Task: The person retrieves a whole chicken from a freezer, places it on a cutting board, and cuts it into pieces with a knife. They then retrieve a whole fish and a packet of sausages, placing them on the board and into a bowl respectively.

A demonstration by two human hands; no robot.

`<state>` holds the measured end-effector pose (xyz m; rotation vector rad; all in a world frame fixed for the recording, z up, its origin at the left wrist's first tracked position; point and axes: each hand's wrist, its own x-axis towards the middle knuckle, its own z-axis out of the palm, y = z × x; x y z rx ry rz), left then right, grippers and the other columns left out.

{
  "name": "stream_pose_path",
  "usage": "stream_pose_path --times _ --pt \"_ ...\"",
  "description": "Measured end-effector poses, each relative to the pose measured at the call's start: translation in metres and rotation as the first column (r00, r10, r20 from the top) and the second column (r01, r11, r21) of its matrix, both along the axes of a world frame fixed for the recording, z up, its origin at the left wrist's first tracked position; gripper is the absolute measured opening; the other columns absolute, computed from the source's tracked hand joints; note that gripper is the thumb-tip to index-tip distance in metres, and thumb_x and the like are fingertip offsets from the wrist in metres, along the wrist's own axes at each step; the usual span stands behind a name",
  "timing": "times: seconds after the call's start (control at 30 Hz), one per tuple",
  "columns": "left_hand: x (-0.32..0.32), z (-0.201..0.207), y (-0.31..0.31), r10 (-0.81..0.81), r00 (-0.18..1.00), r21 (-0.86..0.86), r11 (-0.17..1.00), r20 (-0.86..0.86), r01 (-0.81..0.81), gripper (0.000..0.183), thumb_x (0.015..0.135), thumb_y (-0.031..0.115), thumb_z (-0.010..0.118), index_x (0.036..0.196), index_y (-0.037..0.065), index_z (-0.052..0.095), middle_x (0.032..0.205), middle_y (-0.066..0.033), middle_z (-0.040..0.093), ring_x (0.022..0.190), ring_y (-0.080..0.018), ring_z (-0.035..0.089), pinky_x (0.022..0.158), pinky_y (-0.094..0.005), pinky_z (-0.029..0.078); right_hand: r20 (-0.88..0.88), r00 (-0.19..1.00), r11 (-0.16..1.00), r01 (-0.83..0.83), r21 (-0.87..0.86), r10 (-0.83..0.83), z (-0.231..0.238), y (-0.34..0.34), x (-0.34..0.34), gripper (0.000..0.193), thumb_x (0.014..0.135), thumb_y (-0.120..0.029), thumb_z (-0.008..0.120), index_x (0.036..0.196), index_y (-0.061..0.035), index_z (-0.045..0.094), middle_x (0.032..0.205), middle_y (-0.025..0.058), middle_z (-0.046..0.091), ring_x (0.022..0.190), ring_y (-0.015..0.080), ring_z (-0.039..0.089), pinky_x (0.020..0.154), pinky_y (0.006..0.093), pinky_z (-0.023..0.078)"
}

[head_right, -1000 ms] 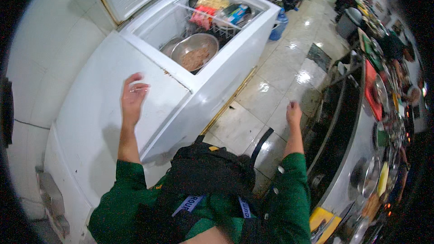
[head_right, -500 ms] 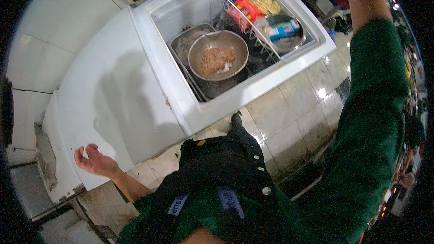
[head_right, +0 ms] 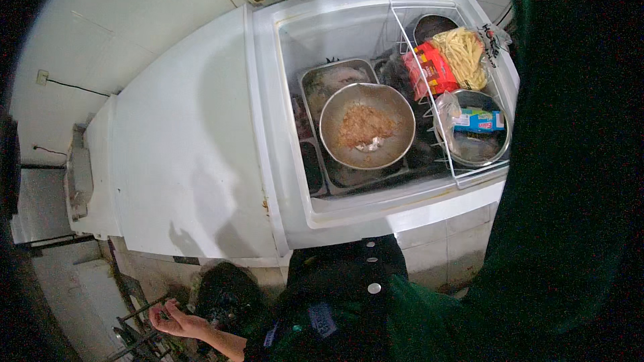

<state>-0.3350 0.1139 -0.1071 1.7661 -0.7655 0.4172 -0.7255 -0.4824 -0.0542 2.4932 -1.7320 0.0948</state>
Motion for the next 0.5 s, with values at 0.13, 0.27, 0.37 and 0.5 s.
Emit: stream_pose_path --times 0.13,0.27,0.37,0.5 --pt "0.020 -0.005 -0.014 -0.060 0.998 -0.026 0.998 0.018 0.061 0.034 0.095 0.012 0.054 0.125 0.004 0.041 0.114 -0.0102 0.045 0.082 -0.0209 0.049 0.073 -0.0384 0.044 -0.011 1.000 0.997 -0.012 -0.076 0.011 0.004 0.000 -0.011 0.046 0.088 -0.026 0.058 0.126 -0.0015 0.051 0.130 0.0210 0.050 0.120 0.0372 0.048 0.100 0.0446 0.040" --pt "0.049 -0.014 -0.057 -0.282 0.959 -0.088 0.955 0.034 0.284 0.035 0.093 0.010 0.056 0.125 0.003 0.042 0.118 -0.0110 0.046 0.084 -0.0217 0.052 0.076 -0.0378 0.045 -0.008 1.000 0.977 -0.023 -0.214 0.022 0.040 0.022 -0.013 0.046 0.088 -0.027 0.058 0.125 -0.0013 0.051 0.128 0.0218 0.051 0.118 0.0376 0.049 0.099 0.0452 0.041" --pt "0.058 -0.017 -0.098 -0.436 0.900 -0.152 0.889 0.009 0.433 0.034 0.091 0.004 0.057 0.122 0.005 0.044 0.112 -0.0098 0.048 0.079 -0.0194 0.052 0.070 -0.0339 0.046 -0.021 0.999 0.940 -0.043 -0.339 0.038 0.082 0.042 -0.015 0.046 0.088 -0.028 0.058 0.125 -0.0012 0.052 0.127 0.0223 0.052 0.117 0.0380 0.050 0.098 0.0457 0.041" --pt "0.047 -0.014 -0.142 -0.638 0.770 -0.213 0.753 -0.008 0.622 0.035 0.090 0.003 0.059 0.121 0.002 0.043 0.116 -0.0120 0.047 0.078 -0.0221 0.054 0.071 -0.0336 0.046 -0.045 0.997 0.860 -0.070 -0.505 0.055 0.147 0.062 -0.026 0.047 0.088 -0.029 0.058 0.125 -0.0009 0.052 0.126 0.0231 0.053 0.116 0.0384 0.051 0.097 0.0463 0.042"
